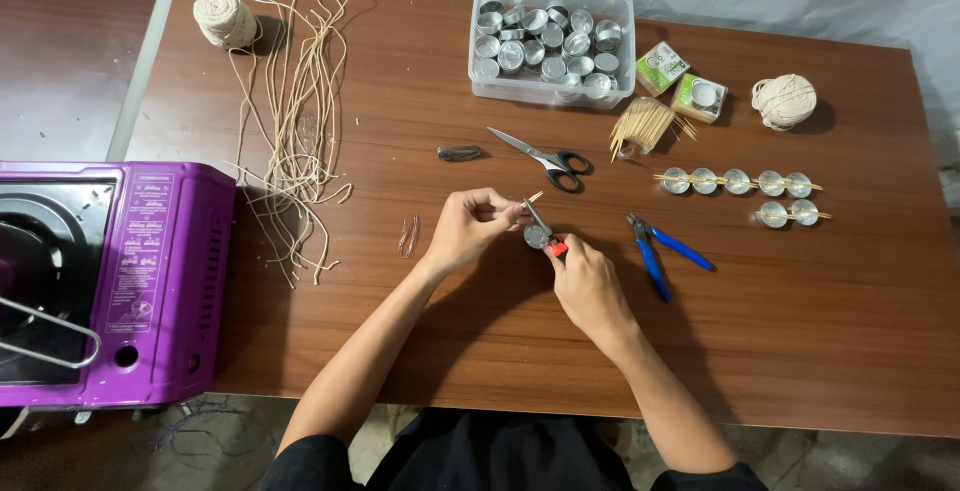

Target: Assembling candle wicks by threading them through metal tabs and crimping the tabs with pliers to secure them.

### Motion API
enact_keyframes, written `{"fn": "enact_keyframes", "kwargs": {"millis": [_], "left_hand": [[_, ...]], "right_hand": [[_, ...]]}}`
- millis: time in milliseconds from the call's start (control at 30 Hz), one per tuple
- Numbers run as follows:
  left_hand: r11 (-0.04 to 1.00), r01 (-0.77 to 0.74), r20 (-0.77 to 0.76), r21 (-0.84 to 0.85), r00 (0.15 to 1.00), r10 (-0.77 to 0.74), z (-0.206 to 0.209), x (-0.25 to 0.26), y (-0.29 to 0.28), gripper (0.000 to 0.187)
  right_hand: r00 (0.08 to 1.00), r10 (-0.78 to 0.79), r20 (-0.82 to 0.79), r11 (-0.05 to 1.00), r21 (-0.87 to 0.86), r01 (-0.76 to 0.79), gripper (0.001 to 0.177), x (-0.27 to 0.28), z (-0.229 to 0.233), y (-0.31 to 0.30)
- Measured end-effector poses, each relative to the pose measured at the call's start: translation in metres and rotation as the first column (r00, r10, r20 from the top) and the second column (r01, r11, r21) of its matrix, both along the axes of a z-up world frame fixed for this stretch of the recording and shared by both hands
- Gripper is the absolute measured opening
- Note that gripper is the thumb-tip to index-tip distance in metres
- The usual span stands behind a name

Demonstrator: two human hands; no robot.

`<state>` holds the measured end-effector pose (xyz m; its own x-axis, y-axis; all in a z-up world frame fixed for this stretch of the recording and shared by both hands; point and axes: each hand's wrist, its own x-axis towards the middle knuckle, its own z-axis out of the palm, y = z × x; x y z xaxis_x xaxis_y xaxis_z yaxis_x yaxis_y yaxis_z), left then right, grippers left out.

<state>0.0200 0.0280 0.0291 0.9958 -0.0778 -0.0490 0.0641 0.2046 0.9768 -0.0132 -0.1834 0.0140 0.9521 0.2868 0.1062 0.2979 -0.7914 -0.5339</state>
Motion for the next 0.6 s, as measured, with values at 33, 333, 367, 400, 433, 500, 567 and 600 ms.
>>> {"fn": "enact_keyframes", "kwargs": {"millis": [33, 333, 367, 400, 433, 500, 567, 600], "left_hand": [[1.000, 0.002, 0.000, 0.000, 1.000, -0.002, -0.001, 0.000, 0.000, 0.017], [1.000, -0.018, -0.002, 0.018, 1.000, 0.018, 0.000, -0.001, -0.002, 0.017], [1.000, -0.019, -0.010, 0.010, 1.000, 0.019, 0.001, -0.001, -0.002, 0.017], [1.000, -0.021, -0.018, 0.002, 1.000, 0.021, 0.003, -0.002, -0.001, 0.017], [1.000, -0.022, -0.019, 0.002, 1.000, 0.022, 0.003, -0.001, -0.001, 0.017], [1.000, -0.001, -0.012, 0.026, 1.000, 0.001, 0.003, 0.000, 0.000, 0.018], [0.999, -0.004, -0.006, 0.041, 1.000, 0.004, 0.000, 0.000, 0.001, 0.018], [0.998, -0.007, 0.001, 0.056, 1.000, 0.007, -0.001, 0.000, 0.002, 0.019]], "right_hand": [[1.000, -0.002, 0.000, 1.000, 0.000, 0.002, 0.035, 0.001, -0.004, -0.002], [1.000, 0.015, 0.018, 1.000, -0.014, -0.015, 0.033, 0.000, 0.004, -0.002], [0.999, 0.016, 0.031, 1.000, -0.025, -0.015, 0.032, 0.000, 0.003, -0.002], [0.999, 0.017, 0.043, 0.999, -0.035, -0.015, 0.032, 0.000, 0.002, -0.001], [0.999, 0.018, 0.042, 0.999, -0.035, -0.016, 0.032, -0.001, 0.004, 0.000], [0.998, 0.029, 0.062, 0.999, -0.039, -0.026, 0.032, -0.001, 0.007, 0.002], [0.997, 0.031, 0.072, 0.998, -0.058, -0.027, 0.032, 0.000, -0.004, -0.002], [0.996, 0.033, 0.083, 0.997, -0.077, -0.027, 0.031, 0.001, -0.009, -0.004]]}}
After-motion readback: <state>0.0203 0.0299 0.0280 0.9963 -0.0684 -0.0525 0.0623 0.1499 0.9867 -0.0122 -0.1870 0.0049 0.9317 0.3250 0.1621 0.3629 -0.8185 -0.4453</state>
